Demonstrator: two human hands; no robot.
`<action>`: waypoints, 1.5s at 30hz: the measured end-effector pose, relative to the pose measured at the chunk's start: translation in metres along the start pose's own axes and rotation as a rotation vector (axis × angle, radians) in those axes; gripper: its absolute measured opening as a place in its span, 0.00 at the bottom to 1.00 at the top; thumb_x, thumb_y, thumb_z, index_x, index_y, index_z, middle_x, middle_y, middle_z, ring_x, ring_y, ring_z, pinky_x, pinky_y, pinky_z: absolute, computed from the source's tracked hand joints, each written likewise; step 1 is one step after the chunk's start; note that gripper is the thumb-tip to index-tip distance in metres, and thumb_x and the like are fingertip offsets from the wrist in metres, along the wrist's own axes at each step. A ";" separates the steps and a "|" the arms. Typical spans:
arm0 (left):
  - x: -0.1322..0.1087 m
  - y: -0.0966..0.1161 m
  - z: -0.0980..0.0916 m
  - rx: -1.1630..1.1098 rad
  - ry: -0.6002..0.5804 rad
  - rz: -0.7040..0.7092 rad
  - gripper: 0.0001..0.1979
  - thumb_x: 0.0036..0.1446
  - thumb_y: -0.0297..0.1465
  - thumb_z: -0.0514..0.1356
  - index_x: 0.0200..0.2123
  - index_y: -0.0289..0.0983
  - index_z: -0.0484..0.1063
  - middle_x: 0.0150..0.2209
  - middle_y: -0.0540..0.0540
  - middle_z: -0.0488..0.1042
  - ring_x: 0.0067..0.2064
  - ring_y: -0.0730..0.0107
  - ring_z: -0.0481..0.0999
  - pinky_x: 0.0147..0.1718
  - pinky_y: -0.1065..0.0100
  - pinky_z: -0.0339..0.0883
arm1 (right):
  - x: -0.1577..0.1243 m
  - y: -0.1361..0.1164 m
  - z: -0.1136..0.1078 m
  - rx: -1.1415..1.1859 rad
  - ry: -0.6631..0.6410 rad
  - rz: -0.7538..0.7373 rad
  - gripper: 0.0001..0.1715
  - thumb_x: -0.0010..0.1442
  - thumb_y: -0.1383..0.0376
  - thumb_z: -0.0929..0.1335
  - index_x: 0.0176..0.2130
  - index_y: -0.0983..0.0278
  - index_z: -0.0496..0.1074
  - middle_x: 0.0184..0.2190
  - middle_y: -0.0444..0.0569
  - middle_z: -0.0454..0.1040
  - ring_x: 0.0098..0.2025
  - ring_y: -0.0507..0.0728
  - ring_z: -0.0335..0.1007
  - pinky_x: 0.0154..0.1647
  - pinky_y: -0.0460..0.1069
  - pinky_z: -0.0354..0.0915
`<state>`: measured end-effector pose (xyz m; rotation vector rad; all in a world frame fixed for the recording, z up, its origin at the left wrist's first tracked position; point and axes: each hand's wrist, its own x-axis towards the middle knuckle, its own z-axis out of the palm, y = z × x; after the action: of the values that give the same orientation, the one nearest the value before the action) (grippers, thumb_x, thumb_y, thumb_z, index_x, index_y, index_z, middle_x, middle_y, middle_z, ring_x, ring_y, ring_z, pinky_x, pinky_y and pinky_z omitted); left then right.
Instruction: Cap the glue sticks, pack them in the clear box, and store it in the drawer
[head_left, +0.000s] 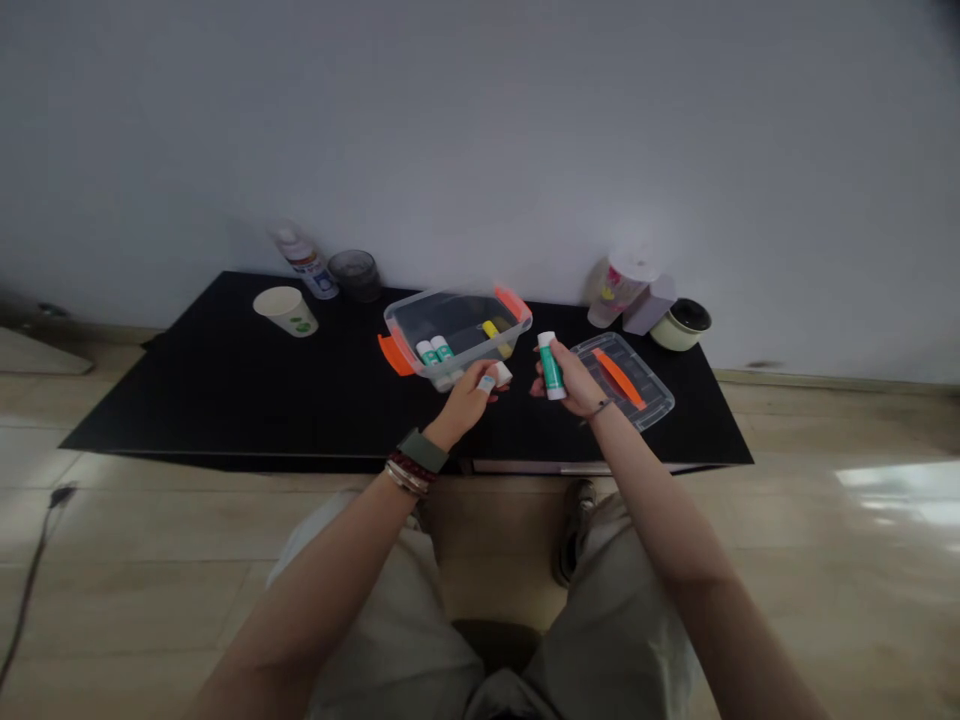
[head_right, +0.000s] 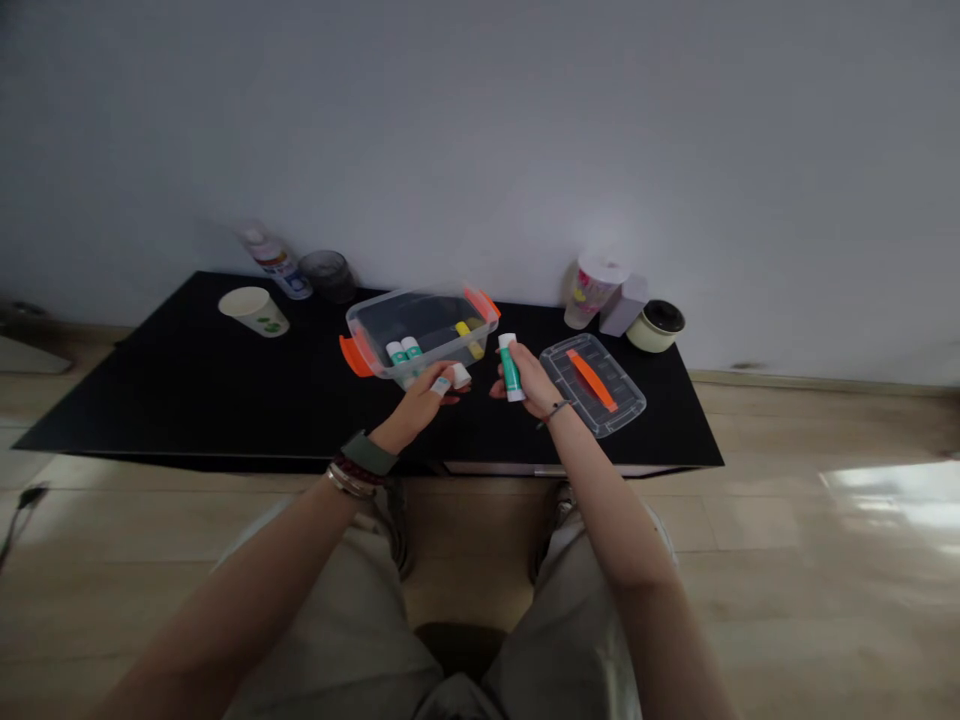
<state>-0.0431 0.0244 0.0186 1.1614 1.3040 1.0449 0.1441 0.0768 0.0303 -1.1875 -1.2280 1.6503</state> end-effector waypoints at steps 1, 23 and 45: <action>0.000 0.001 0.000 -0.003 0.015 0.013 0.13 0.66 0.37 0.51 0.47 0.37 0.68 0.44 0.43 0.77 0.44 0.65 0.78 0.40 0.65 0.73 | -0.008 -0.002 0.003 -0.015 -0.051 0.031 0.26 0.64 0.41 0.60 0.45 0.60 0.62 0.24 0.38 0.66 0.18 0.51 0.68 0.19 0.47 0.67; -0.004 0.005 0.001 -0.030 -0.015 0.145 0.19 0.64 0.38 0.53 0.54 0.37 0.68 0.55 0.39 0.73 0.54 0.57 0.74 0.48 0.56 0.74 | -0.039 0.002 0.030 -1.028 -0.022 -0.231 0.14 0.59 0.55 0.70 0.32 0.62 0.69 0.26 0.45 0.75 0.27 0.54 0.73 0.28 0.46 0.59; -0.014 0.021 0.008 -0.319 -0.132 -0.057 0.29 0.64 0.54 0.47 0.41 0.34 0.73 0.44 0.36 0.80 0.48 0.56 0.79 0.48 0.55 0.72 | -0.064 -0.003 0.054 -1.554 -0.123 -0.314 0.15 0.64 0.59 0.64 0.47 0.63 0.71 0.42 0.57 0.79 0.41 0.62 0.76 0.32 0.50 0.60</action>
<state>-0.0337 0.0132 0.0405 0.9296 1.0179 1.0710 0.1107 0.0039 0.0543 -1.5134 -2.7331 0.2808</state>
